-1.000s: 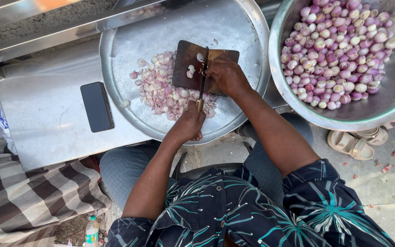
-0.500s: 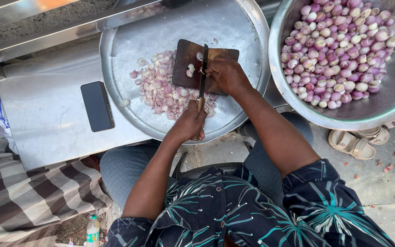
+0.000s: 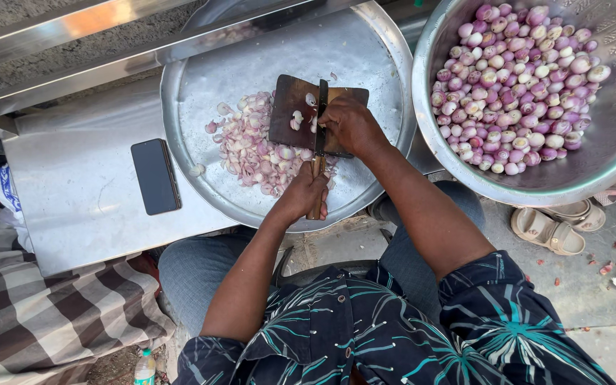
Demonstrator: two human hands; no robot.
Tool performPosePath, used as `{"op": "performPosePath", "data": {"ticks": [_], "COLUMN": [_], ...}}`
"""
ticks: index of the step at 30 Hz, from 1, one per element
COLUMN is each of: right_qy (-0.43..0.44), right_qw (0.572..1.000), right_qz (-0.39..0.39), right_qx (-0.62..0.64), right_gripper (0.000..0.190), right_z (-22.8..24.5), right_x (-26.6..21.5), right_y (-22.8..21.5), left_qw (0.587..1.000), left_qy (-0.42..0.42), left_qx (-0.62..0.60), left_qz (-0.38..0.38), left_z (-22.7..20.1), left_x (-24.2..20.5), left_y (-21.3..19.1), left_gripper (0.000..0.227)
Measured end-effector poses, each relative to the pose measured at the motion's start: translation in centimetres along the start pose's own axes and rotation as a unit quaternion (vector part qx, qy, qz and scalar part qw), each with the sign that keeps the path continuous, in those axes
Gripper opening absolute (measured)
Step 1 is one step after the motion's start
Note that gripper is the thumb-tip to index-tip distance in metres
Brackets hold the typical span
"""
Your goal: The person sits at a street-side stall and repeatedly picks small purple onions from a large metal bowl, places them on a wooden cutting board, and slices them with a knife. The chopped pieces fall into a large metal tray below. The person continues this process throughout the clip.
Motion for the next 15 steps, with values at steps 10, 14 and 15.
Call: {"op": "performPosePath", "data": {"ticks": [10,14,15], "right_qy": [-0.018,-0.041,-0.053], "right_qw": [1.0,0.998,0.997], "right_qz": [-0.008,-0.037,-0.047], "right_qx": [-0.008,-0.039,-0.037], "right_gripper": [0.011,0.02,0.027], "right_z": [0.1,-0.4,-0.4], "right_x": [0.0,-0.6,-0.6], "right_y": [0.4,0.5,0.5], "left_qw": [0.971,0.954,0.953], "left_qy": [0.021,0.013,0.023], "left_qx": [0.072,0.151,0.156], "left_qz": [-0.225,-0.259,-0.26], "left_z": [1.0,1.1,1.0], "left_x": [-4.7,-8.1,-8.7], "left_y": [-5.1,-6.7,-6.7], "left_gripper": [0.03,0.035,0.03]}}
Point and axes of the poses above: each hand's wrist, its own x-axis towards the middle knuckle, its own y-axis out of the palm, z = x × y, the point moved 7 cm from there along x, towards the middle knuckle, and after that the axes turned 7 degrees about -z, right-handed, at the moved point
